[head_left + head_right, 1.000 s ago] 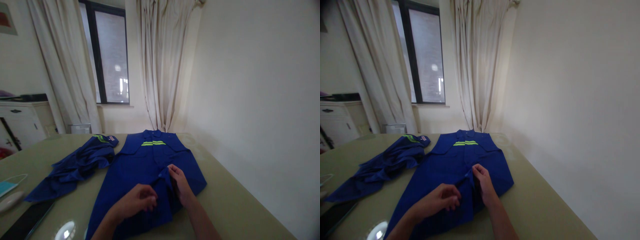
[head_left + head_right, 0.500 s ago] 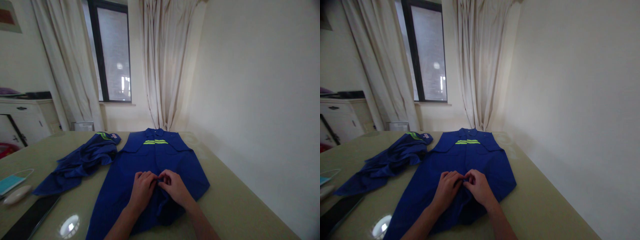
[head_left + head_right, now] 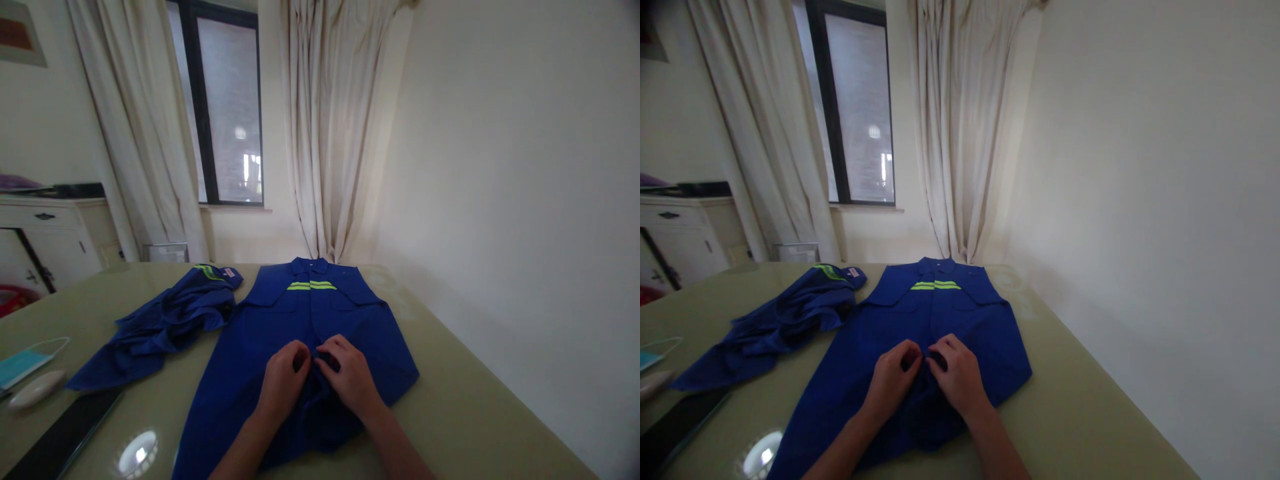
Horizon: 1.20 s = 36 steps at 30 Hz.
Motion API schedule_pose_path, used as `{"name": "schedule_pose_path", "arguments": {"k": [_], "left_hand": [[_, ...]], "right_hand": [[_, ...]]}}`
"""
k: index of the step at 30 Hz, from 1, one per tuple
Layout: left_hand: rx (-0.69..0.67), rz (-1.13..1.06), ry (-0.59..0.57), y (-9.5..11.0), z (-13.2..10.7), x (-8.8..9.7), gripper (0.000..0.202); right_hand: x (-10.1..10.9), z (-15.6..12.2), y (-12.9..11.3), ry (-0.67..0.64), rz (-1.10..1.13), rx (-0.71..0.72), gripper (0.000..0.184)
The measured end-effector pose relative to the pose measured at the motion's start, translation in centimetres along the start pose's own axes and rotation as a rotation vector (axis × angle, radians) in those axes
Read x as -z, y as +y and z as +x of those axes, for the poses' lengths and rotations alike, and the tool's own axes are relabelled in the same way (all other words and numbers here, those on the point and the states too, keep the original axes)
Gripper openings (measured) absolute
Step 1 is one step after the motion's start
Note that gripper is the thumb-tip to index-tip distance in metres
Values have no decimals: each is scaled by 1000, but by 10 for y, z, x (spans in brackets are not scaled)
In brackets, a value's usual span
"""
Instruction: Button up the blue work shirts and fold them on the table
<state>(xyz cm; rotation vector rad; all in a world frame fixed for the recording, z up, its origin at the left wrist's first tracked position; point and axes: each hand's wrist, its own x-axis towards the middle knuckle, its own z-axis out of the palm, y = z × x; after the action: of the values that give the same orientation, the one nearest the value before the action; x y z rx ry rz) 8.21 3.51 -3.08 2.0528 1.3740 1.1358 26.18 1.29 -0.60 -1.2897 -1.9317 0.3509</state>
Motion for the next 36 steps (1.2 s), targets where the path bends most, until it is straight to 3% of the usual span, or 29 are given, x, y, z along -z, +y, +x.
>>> {"name": "schedule_pose_path", "arguments": {"k": [6,11,15,21,27,33,36], "left_hand": [[106,-99,-122,-1,4,3,25],[188,-333,-168,-4,10,2,40],[227,-332,-214,-5,12,1,42],[248,-285,-189,-8,11,0,50],[393,-471,-306,-15,16,8,61],[347,-512,-83,-7,15,6,59],[315,-551,-81,-3,15,6,57]], "right_hand": [[-10,1,3,-28,-121,36,16],[-10,2,-3,-76,-114,42,13],[-12,0,-6,-102,-90,62,12],[-15,-1,-6,-84,-94,98,12],[-15,-5,-16,-112,-86,151,11],[-17,-4,-21,-99,-20,94,11],[-19,-5,-19,-83,-30,73,10]]}}
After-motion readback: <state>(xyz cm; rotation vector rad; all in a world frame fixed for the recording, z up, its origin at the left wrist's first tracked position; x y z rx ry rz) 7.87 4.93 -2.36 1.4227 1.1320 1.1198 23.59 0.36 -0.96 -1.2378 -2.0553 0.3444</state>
